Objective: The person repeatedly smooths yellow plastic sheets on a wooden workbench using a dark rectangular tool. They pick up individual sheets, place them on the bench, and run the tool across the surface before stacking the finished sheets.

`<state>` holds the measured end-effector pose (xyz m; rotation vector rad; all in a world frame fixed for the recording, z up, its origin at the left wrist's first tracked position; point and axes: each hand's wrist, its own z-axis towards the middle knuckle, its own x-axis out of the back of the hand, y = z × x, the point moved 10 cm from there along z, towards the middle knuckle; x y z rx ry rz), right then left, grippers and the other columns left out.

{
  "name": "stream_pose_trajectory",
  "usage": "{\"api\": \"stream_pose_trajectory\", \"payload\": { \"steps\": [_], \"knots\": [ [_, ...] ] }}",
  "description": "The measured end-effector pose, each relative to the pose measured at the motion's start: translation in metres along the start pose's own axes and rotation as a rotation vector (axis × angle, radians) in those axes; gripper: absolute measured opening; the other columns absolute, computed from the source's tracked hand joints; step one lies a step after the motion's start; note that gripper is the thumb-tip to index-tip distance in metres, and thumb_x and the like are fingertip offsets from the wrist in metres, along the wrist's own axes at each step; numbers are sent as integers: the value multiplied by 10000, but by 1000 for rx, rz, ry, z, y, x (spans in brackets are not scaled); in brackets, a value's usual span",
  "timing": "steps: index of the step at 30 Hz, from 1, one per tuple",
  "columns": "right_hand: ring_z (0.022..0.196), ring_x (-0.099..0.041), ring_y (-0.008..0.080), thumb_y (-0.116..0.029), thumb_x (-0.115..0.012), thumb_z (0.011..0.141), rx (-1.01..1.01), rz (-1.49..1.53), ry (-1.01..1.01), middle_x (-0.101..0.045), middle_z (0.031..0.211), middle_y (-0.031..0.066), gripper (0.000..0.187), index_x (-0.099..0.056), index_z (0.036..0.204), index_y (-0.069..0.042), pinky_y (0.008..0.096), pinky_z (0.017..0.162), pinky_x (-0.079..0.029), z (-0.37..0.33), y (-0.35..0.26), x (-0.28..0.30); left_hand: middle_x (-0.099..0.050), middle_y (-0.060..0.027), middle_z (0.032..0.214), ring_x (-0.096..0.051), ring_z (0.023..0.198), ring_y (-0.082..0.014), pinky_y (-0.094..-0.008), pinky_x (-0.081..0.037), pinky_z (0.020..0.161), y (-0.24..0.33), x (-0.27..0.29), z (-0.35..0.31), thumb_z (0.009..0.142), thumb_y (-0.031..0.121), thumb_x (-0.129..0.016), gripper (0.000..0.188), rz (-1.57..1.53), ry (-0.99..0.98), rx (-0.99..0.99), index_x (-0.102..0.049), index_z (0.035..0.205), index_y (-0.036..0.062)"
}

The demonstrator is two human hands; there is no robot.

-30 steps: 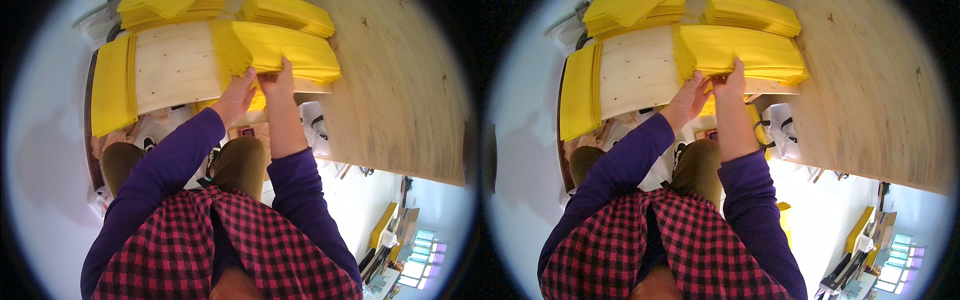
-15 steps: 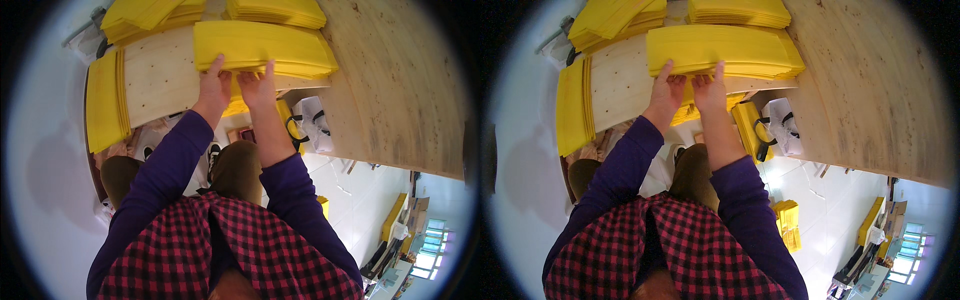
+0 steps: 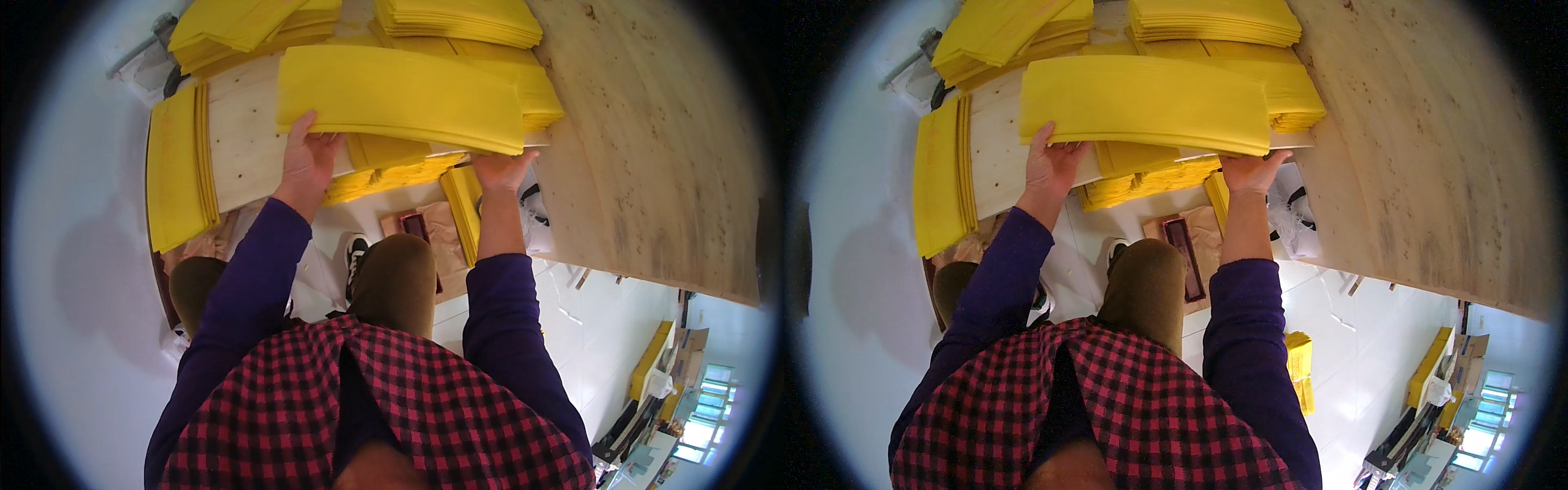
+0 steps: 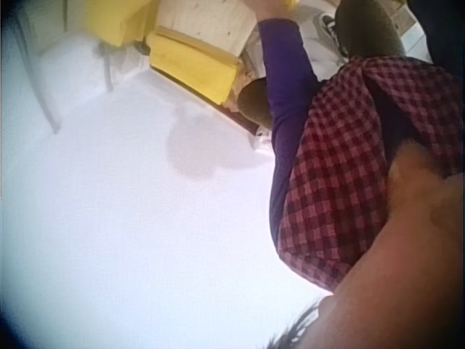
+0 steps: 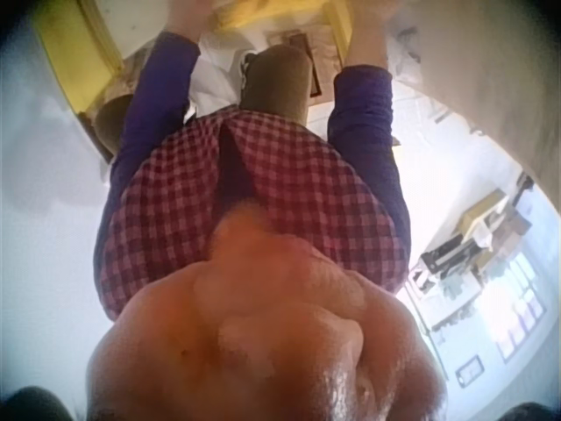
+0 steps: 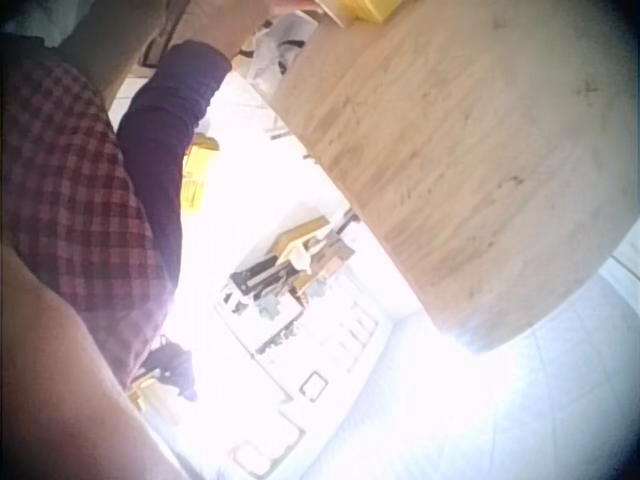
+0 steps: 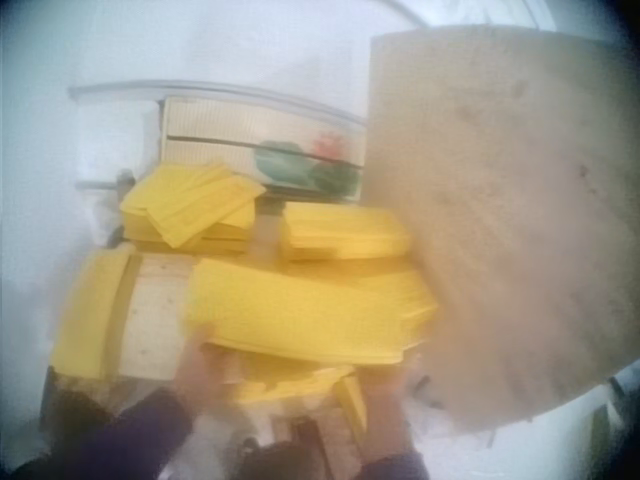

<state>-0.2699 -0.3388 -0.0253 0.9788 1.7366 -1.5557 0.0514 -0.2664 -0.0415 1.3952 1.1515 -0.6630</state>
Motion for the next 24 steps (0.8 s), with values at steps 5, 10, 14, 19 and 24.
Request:
{"api": "stream_pose_trajectory", "payload": {
  "steps": [5,10,14,19,24],
  "knots": [
    [1179,-400,278,-687,-203,835,-174,-52,-47,-416,1311,73,739,-381,1310,-150,433,999,-301,2,23,7,-534,-69,1115,-490,1061,-240,-419,-398,932,15,12,-5,785,206,-613,380,30,24,-18,-486,1128,103],
    [1161,-419,273,-672,-218,845,-247,-120,-42,-439,1291,75,724,-399,1298,-138,413,996,-309,3,34,14,-537,-77,1110,-503,1043,-235,-416,-425,896,23,18,-7,795,251,-599,402,57,37,-31,-471,1145,101],
    [1148,-433,270,-643,-246,861,-248,-229,-111,-459,1269,83,684,-411,1287,-134,414,976,-340,6,35,4,-530,-66,1133,-498,1055,-233,-425,-410,910,28,24,-6,799,270,-583,406,97,66,-4,-468,1154,110],
    [1115,-465,265,-607,-271,878,-222,-373,-164,-481,1241,82,647,-419,1276,-119,417,931,-393,-9,40,-3,-532,-58,1155,-495,1078,-226,-410,-390,929,43,23,-12,809,276,-554,439,134,38,-49,-450,1200,105],
    [1076,-500,242,-544,-302,902,-244,-297,-124,-500,1211,77,577,-434,1251,-105,386,888,-435,-60,58,-7,-507,-57,1197,-463,1126,-222,-392,-370,951,69,25,-29,815,277,-534,478,131,-26,-74,-415,1238,88]
  ]
}}
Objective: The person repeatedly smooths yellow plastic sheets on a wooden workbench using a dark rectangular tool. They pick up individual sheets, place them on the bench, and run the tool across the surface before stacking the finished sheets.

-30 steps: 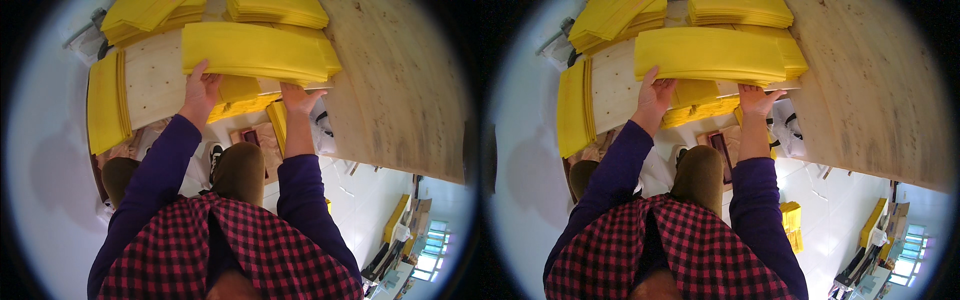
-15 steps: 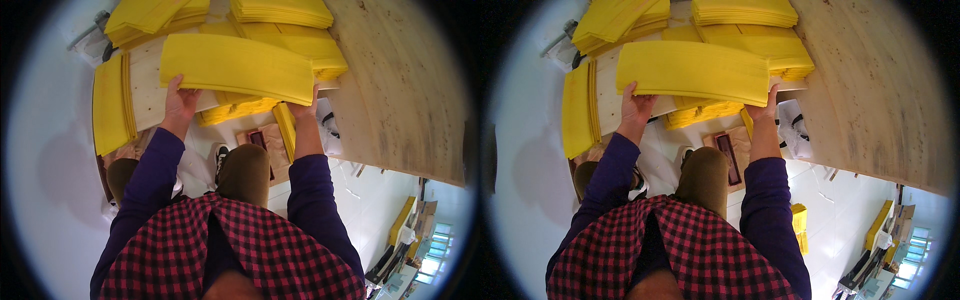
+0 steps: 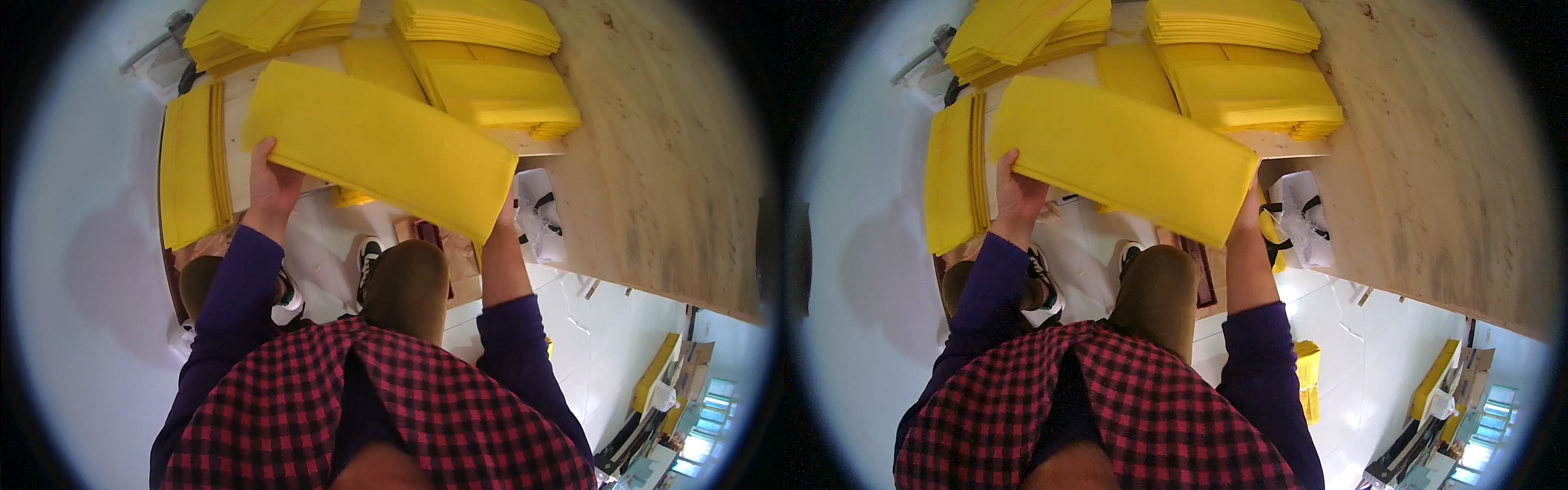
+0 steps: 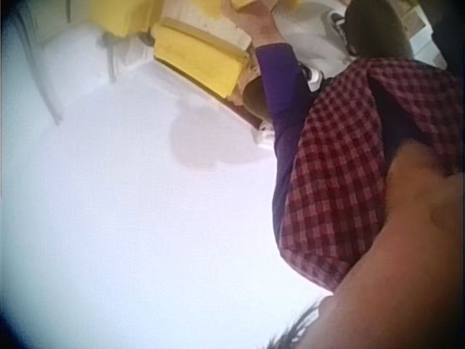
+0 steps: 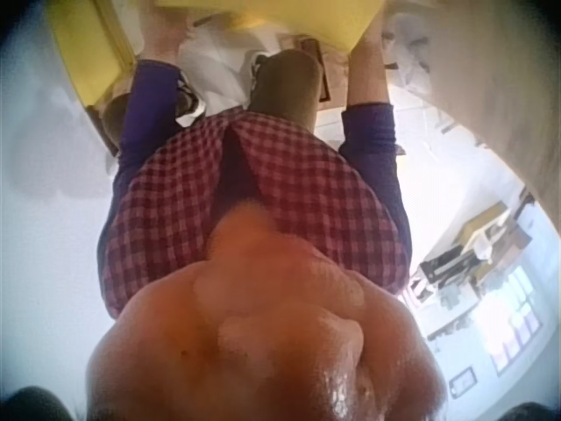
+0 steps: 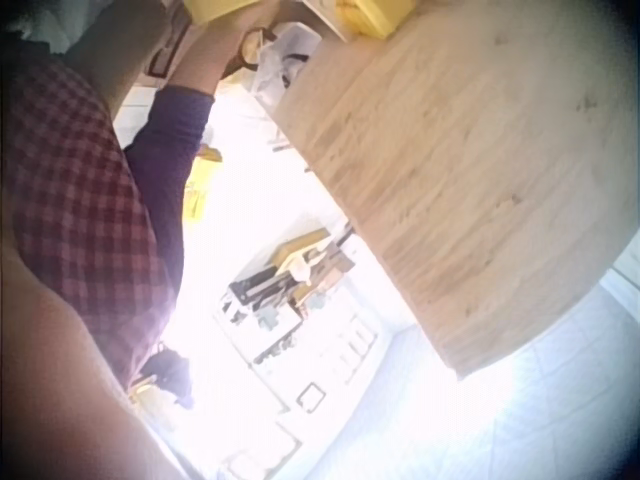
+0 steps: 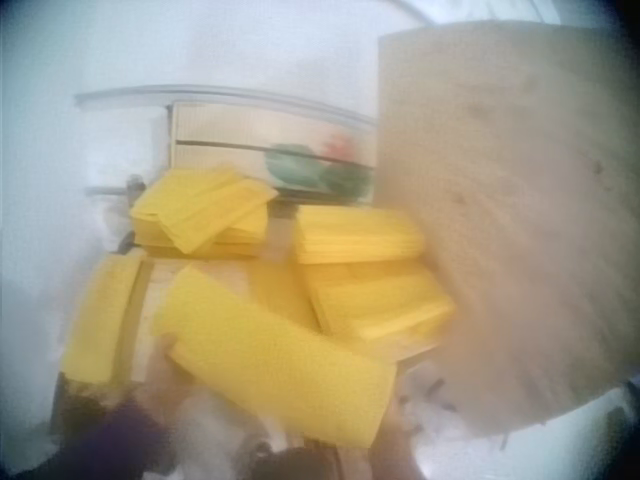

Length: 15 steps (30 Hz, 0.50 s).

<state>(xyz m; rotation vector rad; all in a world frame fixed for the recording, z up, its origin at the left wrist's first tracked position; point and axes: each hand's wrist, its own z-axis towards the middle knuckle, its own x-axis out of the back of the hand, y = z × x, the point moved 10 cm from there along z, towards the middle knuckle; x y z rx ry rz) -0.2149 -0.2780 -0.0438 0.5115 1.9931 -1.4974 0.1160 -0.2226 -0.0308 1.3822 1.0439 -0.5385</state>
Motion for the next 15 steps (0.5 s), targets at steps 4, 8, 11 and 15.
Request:
{"api": "stream_pose_trajectory", "payload": {
  "steps": [4,8,11,15],
  "knots": [
    [1042,-524,214,-460,-346,917,7,55,54,-524,1168,80,488,-458,1209,-85,342,862,-455,-35,25,-9,-485,-58,1222,-448,1144,-217,-378,-358,966,17,6,-15,824,259,-514,465,-6,24,-13,-413,1241,79],
    [1015,-540,223,-420,-373,916,51,116,34,-541,1135,94,463,-464,1189,-58,343,846,-464,-49,38,-9,-489,-63,1216,-458,1132,-217,-365,-358,965,33,-2,-19,822,253,-517,466,37,32,-39,-415,1238,71],
    [1016,-541,235,-420,-380,911,78,162,20,-544,1137,100,474,-458,1199,-50,355,841,-467,-51,41,-5,-510,-64,1196,-472,1116,-223,-372,-370,955,34,-15,-11,813,270,-533,465,85,5,-28,-433,1223,75],
    [1049,-525,250,-432,-378,907,79,223,39,-526,1175,101,493,-445,1221,-58,376,857,-459,-49,43,-1,-530,-62,1159,-491,1087,-209,-359,-376,940,26,-43,30,823,265,-523,420,149,-50,-1,-456,1185,65]
  ]
}}
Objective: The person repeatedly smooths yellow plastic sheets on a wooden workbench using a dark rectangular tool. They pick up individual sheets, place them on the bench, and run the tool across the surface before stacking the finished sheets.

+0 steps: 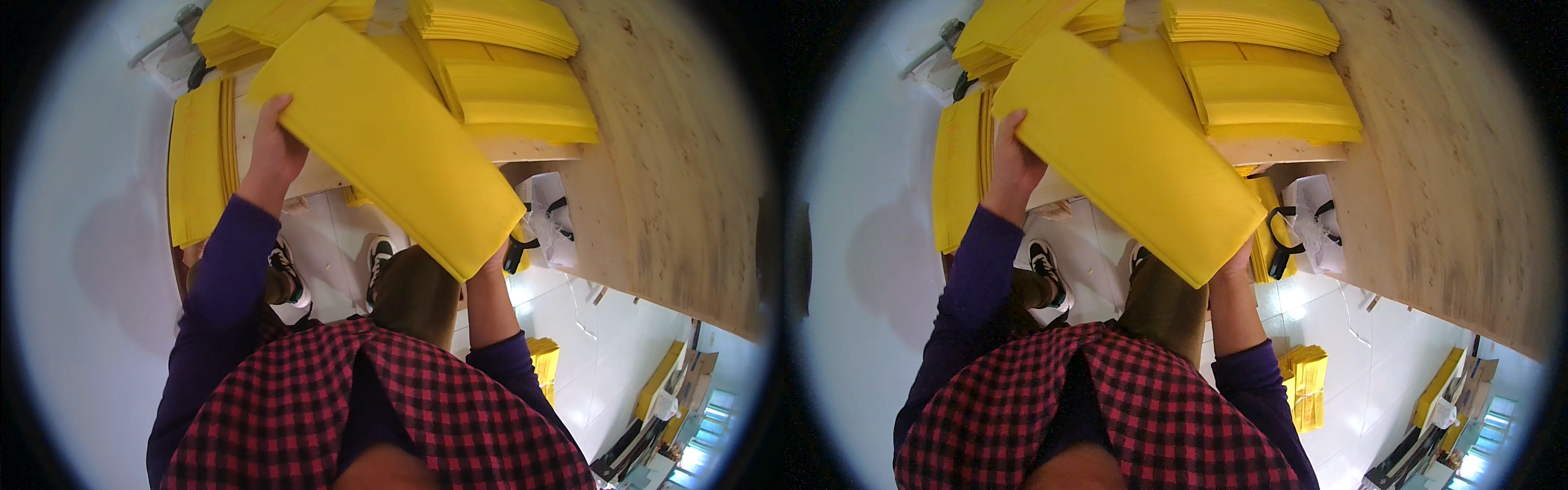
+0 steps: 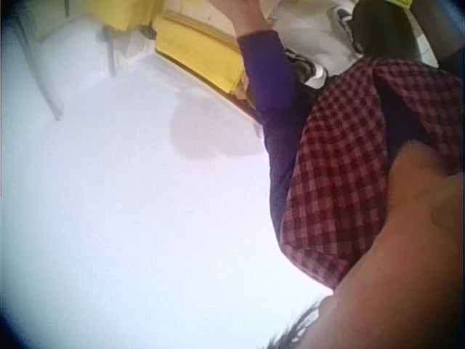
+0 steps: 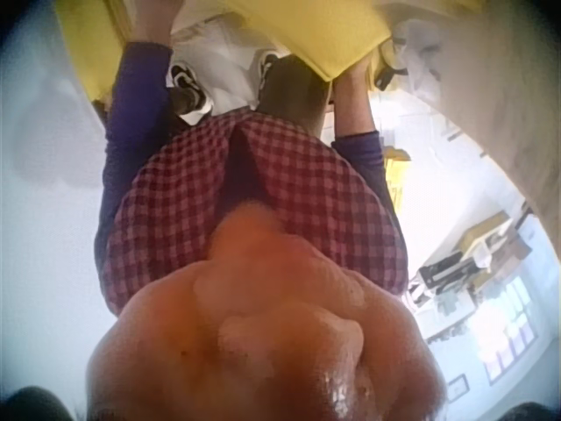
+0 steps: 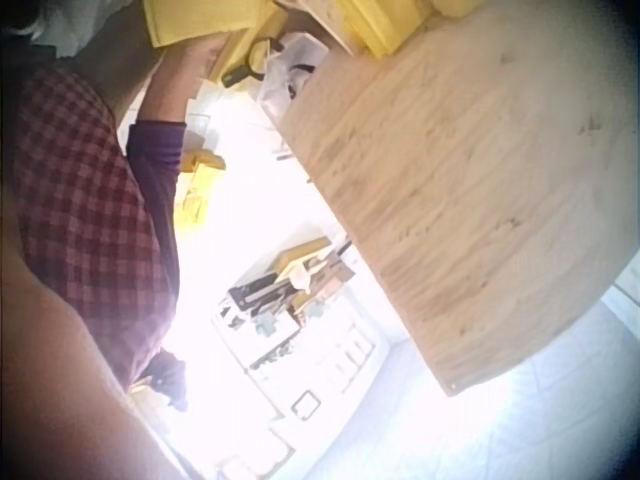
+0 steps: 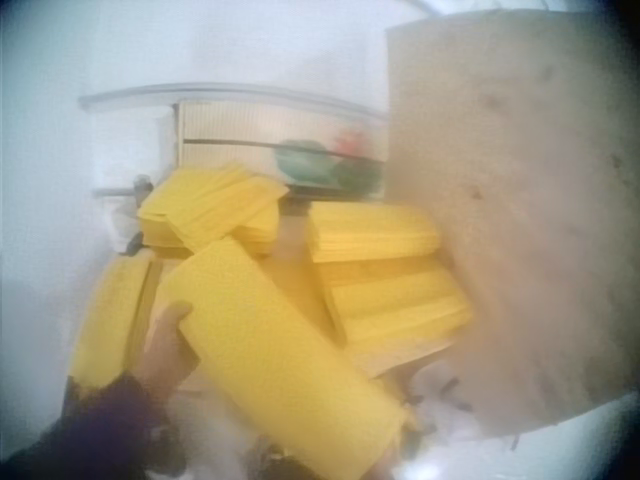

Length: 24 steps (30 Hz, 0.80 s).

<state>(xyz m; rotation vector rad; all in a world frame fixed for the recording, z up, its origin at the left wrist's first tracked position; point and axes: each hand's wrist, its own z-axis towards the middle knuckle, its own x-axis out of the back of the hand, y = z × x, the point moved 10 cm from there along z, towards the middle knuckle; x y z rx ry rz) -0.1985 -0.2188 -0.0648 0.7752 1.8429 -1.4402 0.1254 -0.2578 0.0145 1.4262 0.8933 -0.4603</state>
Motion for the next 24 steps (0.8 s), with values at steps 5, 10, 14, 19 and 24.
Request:
{"api": "stream_pose_trajectory", "payload": {
  "steps": [5,10,14,19,24],
  "knots": [
    [1135,-466,270,-406,-357,923,-34,148,-139,-472,1248,98,485,-396,1273,-72,408,932,-411,14,10,-23,-555,-58,1112,-521,1037,-199,-356,-401,905,-8,-33,64,829,302,-514,409,151,-71,70,-472,1158,63],
    [1158,-444,256,-427,-333,922,-112,70,24,-460,1266,69,487,-400,1273,-95,412,970,-370,35,29,-17,-556,-78,1105,-532,1013,-209,-341,-406,898,-24,-37,112,839,331,-508,433,220,-59,138,-475,1162,44],
    [1177,-419,246,-417,-337,923,-141,79,19,-451,1277,54,474,-400,1275,-106,406,993,-335,42,39,-19,-571,-57,1094,-545,1011,-197,-372,-432,857,-38,-36,138,842,400,-475,452,268,-144,176,-482,1155,74],
    [1199,-392,233,-419,-323,927,-179,95,71,-443,1285,33,466,-404,1273,-118,401,996,-321,49,50,-14,-551,-86,1142,-525,1044,-215,-349,-394,934,-62,-25,156,855,383,-492,471,235,-97,235,-469,1189,51],
    [1138,-421,210,-442,-299,933,-153,-57,61,-455,1251,25,467,-404,1265,-130,377,953,-348,50,49,-11,-560,-84,1125,-538,1024,-222,-354,-419,909,-74,-31,172,877,384,-466,456,108,-162,234,-470,1194,57]
  ]
}}
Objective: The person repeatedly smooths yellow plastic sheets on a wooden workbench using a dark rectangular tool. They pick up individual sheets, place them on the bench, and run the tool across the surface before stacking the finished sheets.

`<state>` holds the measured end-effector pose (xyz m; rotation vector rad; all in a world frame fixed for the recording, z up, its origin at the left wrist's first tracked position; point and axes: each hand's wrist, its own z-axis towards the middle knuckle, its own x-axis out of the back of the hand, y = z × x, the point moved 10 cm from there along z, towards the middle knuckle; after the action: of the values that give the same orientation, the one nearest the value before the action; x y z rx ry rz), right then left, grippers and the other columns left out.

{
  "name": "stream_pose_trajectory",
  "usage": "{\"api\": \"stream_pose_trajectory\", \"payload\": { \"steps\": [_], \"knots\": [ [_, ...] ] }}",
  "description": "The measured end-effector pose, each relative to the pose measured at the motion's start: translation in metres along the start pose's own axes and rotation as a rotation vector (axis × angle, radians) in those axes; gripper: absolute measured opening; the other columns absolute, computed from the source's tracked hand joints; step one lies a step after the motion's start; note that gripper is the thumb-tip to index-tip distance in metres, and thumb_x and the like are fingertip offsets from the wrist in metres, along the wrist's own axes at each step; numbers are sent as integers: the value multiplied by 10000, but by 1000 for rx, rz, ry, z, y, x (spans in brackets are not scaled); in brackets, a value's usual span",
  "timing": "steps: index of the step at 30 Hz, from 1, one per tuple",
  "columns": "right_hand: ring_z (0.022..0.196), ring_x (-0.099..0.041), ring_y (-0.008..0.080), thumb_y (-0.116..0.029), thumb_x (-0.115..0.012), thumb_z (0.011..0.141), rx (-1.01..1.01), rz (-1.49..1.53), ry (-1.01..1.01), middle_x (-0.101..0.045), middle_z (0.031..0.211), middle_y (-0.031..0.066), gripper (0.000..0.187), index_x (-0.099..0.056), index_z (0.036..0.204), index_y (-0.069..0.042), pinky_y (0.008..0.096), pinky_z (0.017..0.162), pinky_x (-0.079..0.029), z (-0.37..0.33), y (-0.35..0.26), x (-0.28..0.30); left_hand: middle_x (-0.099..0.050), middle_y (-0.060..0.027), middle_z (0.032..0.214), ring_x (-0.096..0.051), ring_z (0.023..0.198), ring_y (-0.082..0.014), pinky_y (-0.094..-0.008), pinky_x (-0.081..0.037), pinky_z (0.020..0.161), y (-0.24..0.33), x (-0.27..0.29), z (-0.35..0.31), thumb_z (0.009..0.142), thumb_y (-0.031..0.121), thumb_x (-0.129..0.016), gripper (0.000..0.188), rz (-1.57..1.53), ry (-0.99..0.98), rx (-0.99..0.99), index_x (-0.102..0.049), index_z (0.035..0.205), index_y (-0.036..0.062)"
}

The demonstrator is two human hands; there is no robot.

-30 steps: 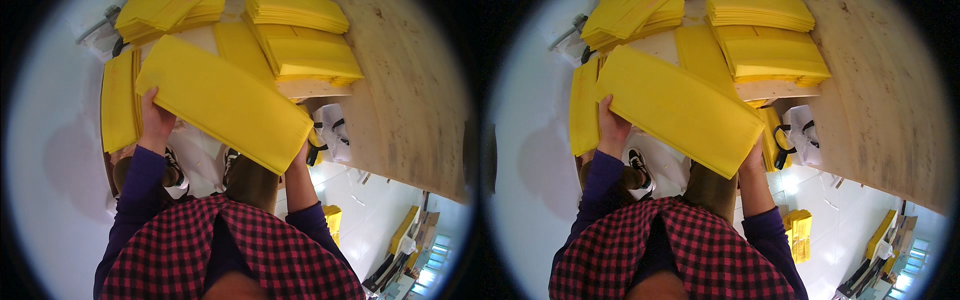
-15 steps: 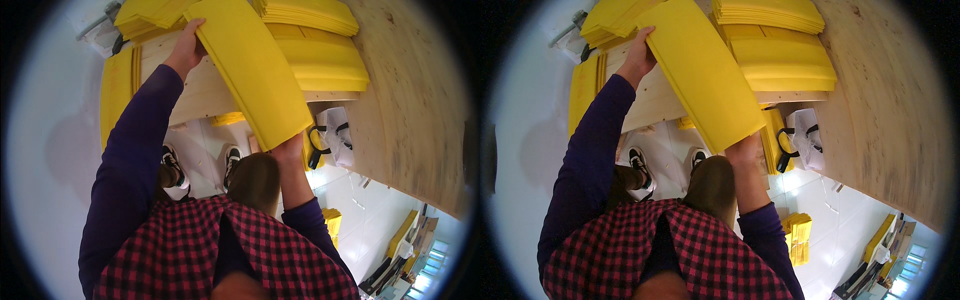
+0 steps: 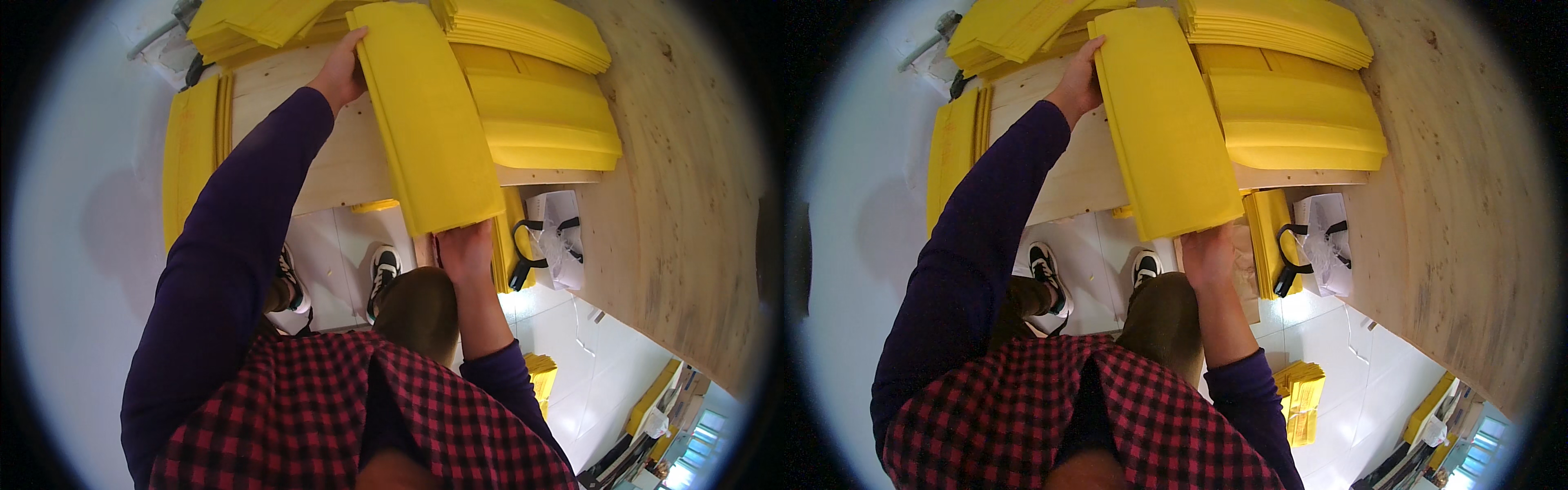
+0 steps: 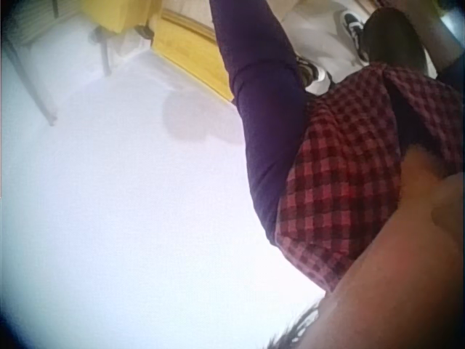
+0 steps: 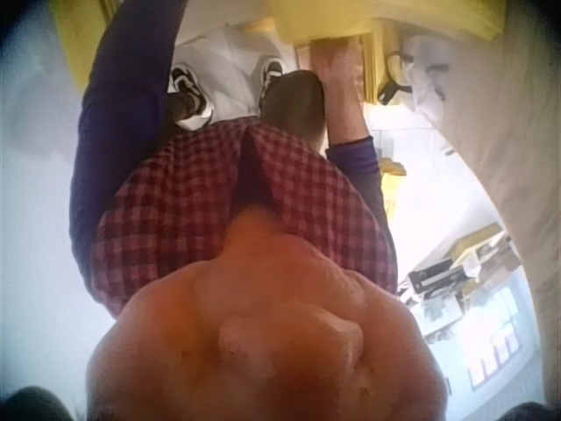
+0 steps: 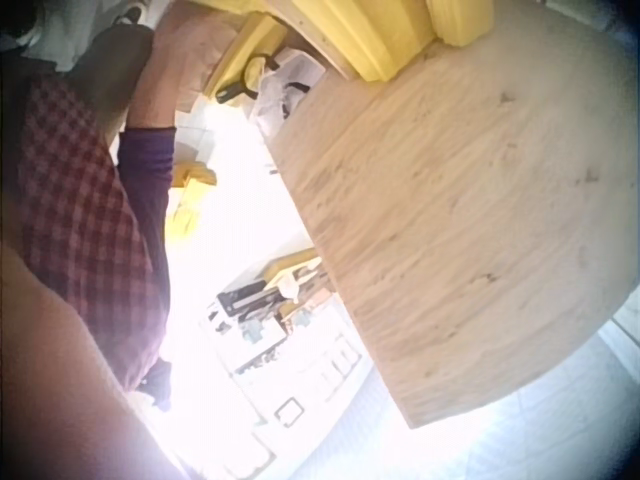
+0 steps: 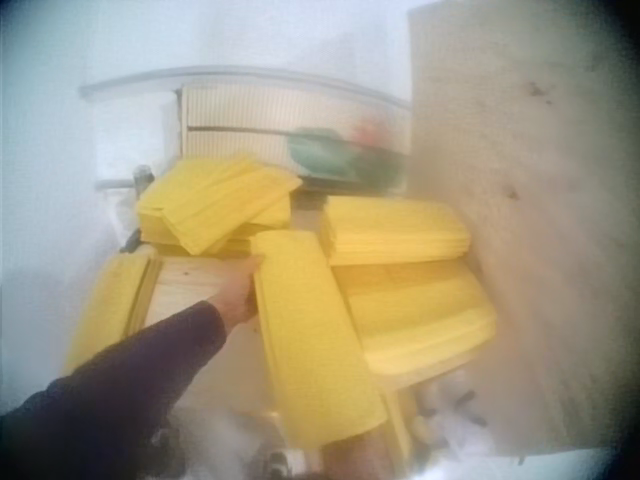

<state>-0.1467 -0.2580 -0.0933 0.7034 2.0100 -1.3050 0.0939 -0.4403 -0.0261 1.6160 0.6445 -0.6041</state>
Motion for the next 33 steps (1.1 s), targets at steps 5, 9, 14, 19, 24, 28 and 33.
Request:
{"api": "stream_pose_trajectory", "payload": {
  "steps": [5,9,14,19,24,28,33],
  "knots": [
    [1079,-441,209,-454,-282,941,-10,-85,82,-450,1225,44,472,-397,1257,-123,355,906,-364,2,1,8,-561,-91,1121,-539,1023,-218,-351,-440,883,-7,-4,16,912,414,-401,464,4,14,-22,-465,1209,63],
    [1089,-435,234,-478,-269,938,-10,-133,133,-439,1225,80,517,-372,1272,-97,372,932,-348,3,0,12,-547,-93,1147,-534,1038,-221,-344,-436,894,-19,-1,-2,926,445,-353,502,10,47,-55,-451,1224,53],
    [1103,-427,261,-493,-279,931,-7,-192,102,-432,1221,128,560,-347,1284,-63,406,968,-318,-7,-5,10,-510,-96,1191,-514,1063,-226,-343,-436,892,-32,-12,-37,931,443,-337,509,-6,-7,-118,-390,1277,74],
    [1102,-430,273,-483,-303,930,-9,-198,42,-433,1219,150,565,-350,1280,-42,411,977,-313,-2,-12,5,-496,-88,1197,-514,1054,-203,-334,-449,871,-43,-18,-41,942,404,-340,475,71,75,-76,-375,1289,81],
    [1129,-419,285,-459,-310,937,92,-274,271,-406,1258,182,592,-346,1268,31,406,996,-301,5,-50,48,-323,-87,1351,-384,1193,-227,-346,-384,947,-33,-22,-42,935,354,-387,602,123,9,-140,-87,1411,141],
    [1121,-437,256,-439,-377,924,267,-242,350,-452,1200,168,575,-358,1235,44,378,965,-330,26,-118,73,-240,-90,1413,-297,1264,-223,-330,-292,1014,-36,-16,-58,931,342,-398,634,189,28,-180,-56,1419,125],
    [1274,-284,341,-404,-325,942,250,-156,308,-251,1373,242,643,-157,1348,66,417,1055,-244,53,-162,62,-154,-97,1455,-186,1325,-210,-364,-169,1064,-37,-6,-81,921,358,-406,648,288,143,-185,-65,1423,130]
  ]
}}
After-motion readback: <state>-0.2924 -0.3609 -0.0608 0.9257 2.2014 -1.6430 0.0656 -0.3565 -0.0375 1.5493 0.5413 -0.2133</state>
